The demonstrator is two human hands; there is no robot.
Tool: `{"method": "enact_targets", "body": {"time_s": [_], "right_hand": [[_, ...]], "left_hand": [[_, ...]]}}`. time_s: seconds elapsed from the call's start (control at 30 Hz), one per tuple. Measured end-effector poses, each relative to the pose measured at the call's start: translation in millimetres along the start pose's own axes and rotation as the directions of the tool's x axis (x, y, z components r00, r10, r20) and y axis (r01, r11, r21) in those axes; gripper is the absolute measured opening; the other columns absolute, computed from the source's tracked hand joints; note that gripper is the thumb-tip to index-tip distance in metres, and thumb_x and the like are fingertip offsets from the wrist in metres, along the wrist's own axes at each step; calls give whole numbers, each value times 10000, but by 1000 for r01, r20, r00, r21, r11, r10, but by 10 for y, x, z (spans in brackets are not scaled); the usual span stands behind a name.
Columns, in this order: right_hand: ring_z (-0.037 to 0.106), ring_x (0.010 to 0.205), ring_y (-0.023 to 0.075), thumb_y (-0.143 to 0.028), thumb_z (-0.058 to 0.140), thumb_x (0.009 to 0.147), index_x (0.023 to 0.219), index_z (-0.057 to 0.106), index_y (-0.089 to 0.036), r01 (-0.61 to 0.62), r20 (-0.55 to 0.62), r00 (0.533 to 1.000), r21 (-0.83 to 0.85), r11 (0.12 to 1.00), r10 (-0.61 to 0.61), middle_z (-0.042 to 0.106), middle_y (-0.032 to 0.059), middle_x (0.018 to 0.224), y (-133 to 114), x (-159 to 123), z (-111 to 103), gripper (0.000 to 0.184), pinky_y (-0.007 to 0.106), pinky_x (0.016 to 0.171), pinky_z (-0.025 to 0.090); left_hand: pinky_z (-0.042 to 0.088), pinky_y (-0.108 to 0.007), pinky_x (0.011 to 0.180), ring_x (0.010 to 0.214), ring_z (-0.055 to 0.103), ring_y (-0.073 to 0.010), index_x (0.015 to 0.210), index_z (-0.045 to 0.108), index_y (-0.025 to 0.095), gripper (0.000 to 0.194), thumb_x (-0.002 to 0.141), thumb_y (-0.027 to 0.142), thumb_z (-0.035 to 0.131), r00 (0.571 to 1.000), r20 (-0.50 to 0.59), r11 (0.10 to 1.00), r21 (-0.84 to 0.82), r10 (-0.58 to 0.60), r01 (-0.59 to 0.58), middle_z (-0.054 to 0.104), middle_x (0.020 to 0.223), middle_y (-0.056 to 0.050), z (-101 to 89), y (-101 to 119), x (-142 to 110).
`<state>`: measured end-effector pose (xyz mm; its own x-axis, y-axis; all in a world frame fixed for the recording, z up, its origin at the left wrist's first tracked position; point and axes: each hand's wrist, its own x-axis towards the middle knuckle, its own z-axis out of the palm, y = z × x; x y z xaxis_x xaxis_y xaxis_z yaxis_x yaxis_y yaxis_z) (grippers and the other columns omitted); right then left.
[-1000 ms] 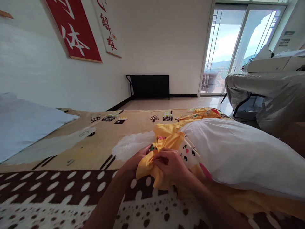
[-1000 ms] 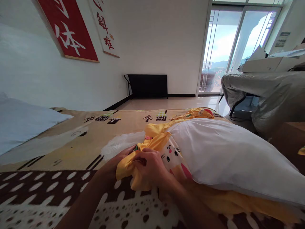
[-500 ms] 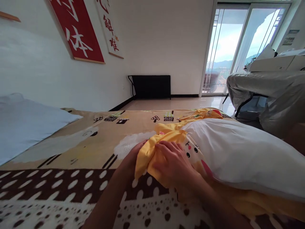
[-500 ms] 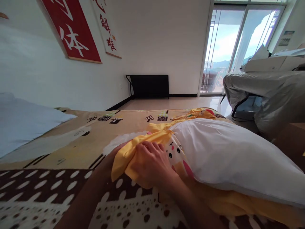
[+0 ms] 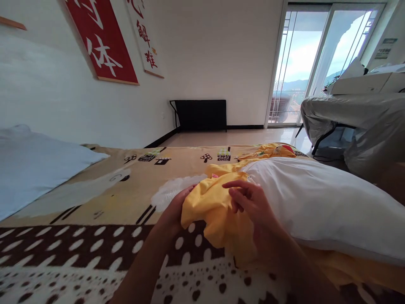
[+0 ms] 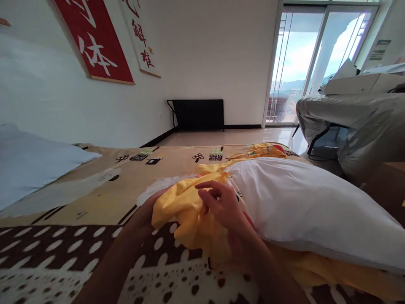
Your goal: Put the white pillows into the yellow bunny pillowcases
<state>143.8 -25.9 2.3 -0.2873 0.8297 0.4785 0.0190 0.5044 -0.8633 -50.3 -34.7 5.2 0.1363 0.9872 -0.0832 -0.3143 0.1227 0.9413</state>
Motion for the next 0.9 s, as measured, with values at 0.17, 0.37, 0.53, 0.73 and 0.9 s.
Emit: {"method": "enact_targets", "body": {"time_s": [0.17,0.37,0.53,0.73,0.9], "right_hand": [[554,639,108,-276,595,811,940,699,-232,154,55,988,-416,896,-145,645,7,747,52,0,61,172,230,618,408],[563,616,102,-204,592,786,767,669,-198,119,75,993,-408,905,-96,655,-13,690,61,-9,141,79,210,597,381],[497,508,88,-284,536,806,766,605,-185,56,-213,971,-231,971,-106,608,-22,610,15,13,122,127,205,525,378],[603,611,125,-216,523,772,868,476,-210,-4,-159,987,-182,983,-26,682,-15,740,88,37,168,107,223,571,401],[631,663,137,-184,568,707,961,396,-223,-57,-100,993,-14,998,56,696,-12,824,164,65,175,310,240,617,444]], "left_hand": [[479,-261,713,840,607,-207,1062,627,154,436,674,351,649,997,1,983,167,71,-71,685,970,-52,202,-52,-104],[462,-244,679,834,591,-210,1024,639,149,382,678,308,612,991,94,913,387,100,-129,683,959,-53,189,-120,-131],[457,-258,730,877,581,-226,993,647,156,314,706,256,572,969,118,804,542,215,-245,673,994,-56,191,-88,-168],[450,-275,819,978,567,-246,1100,602,153,384,726,235,575,957,171,811,509,234,-289,656,1067,-78,201,-205,-137],[469,-283,787,926,587,-233,1144,566,134,475,674,191,611,939,101,787,521,327,-331,652,1083,-88,323,-319,-108]]}}
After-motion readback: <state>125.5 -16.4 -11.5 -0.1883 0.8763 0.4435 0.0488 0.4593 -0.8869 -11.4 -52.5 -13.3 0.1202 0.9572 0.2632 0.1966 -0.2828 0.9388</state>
